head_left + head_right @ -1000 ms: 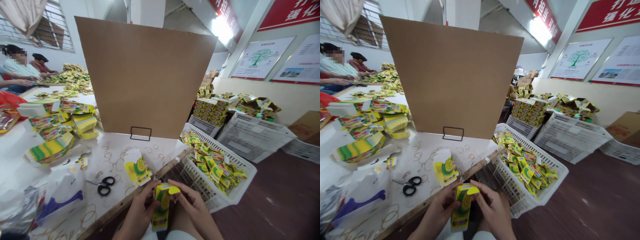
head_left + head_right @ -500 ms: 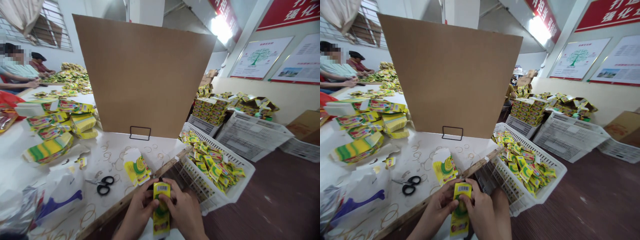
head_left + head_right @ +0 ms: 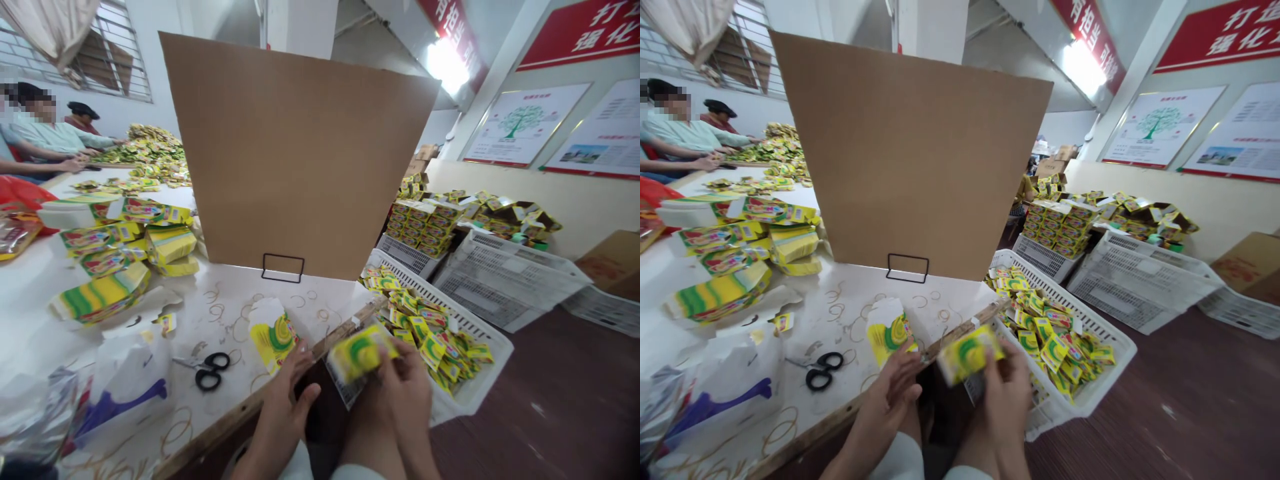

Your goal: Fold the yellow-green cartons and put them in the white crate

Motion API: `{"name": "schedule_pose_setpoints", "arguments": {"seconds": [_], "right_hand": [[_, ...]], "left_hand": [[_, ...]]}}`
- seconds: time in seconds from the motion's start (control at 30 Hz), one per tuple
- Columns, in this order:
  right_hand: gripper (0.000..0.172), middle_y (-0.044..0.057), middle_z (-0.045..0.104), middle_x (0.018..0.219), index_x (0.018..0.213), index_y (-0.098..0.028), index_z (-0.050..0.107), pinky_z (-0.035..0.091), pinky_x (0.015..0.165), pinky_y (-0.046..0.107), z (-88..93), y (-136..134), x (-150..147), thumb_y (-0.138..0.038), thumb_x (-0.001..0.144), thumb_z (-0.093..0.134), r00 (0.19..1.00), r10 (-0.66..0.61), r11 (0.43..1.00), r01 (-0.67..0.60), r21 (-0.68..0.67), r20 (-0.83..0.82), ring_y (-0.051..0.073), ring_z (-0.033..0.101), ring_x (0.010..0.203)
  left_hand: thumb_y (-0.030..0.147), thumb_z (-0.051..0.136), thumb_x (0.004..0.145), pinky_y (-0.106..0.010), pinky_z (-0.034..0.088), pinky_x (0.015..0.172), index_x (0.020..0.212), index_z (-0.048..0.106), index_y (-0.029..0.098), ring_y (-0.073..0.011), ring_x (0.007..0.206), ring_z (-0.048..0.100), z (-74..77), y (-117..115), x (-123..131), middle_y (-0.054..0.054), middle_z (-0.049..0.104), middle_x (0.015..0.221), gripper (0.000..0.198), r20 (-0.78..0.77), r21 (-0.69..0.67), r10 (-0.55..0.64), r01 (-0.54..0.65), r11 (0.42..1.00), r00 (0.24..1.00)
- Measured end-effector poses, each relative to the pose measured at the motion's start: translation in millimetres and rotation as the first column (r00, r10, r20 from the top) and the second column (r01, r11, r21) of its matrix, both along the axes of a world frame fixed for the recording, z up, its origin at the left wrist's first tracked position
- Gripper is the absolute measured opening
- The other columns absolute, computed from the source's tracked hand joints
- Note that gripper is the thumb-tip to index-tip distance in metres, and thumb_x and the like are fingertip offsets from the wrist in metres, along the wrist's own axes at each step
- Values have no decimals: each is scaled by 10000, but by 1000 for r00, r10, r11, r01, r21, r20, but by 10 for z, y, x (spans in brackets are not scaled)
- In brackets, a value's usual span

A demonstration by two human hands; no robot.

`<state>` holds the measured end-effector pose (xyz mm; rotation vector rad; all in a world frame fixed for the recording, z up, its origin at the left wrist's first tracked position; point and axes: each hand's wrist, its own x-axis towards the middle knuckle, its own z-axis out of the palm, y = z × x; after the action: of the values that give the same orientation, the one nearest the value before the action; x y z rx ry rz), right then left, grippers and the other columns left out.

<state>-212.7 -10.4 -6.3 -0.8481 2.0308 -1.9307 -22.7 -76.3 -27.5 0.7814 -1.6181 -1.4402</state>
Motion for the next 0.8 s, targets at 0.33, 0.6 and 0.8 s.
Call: {"name": "schedule_pose_setpoints", "arguments": {"seconds": [0.33, 0.6, 0.8], "right_hand": [[223, 96, 671, 1002, 929, -204, 680, 380, 904, 469, -373, -671, 486, -330, 753, 624, 880, 282, 931, -156, 329, -381, 303, 561, 1017], [128, 93, 692, 906, 853, -196, 692, 275, 948, 514, -362, -902, 771, -235, 771, 601, 856, 346, 904, -195, 379, -383, 319, 559, 969], [280, 79, 721, 807, 954, -156, 619, 482, 677, 321, -375, -601, 768, -338, 911, 410, 857, 454, 866, -359, 348, -245, 215, 648, 686]], "left_hand": [[184, 531, 775, -560, 302, 1073, 1198, 562, 177, -314, 1287, 426, -511, -337, 228, -148, 526, 1344, 424, 446, -415, 294, -96, 905, 845], [153, 515, 768, -544, 334, 1064, 1194, 544, 164, -296, 1272, 449, -523, -326, 271, -151, 534, 1332, 428, 431, -381, 240, -66, 922, 870], [378, 494, 846, -410, 526, 851, 1204, 453, 129, -265, 1022, 628, -283, -252, 246, -168, 630, 1151, 438, 104, -17, 273, -273, 962, 956]]}}
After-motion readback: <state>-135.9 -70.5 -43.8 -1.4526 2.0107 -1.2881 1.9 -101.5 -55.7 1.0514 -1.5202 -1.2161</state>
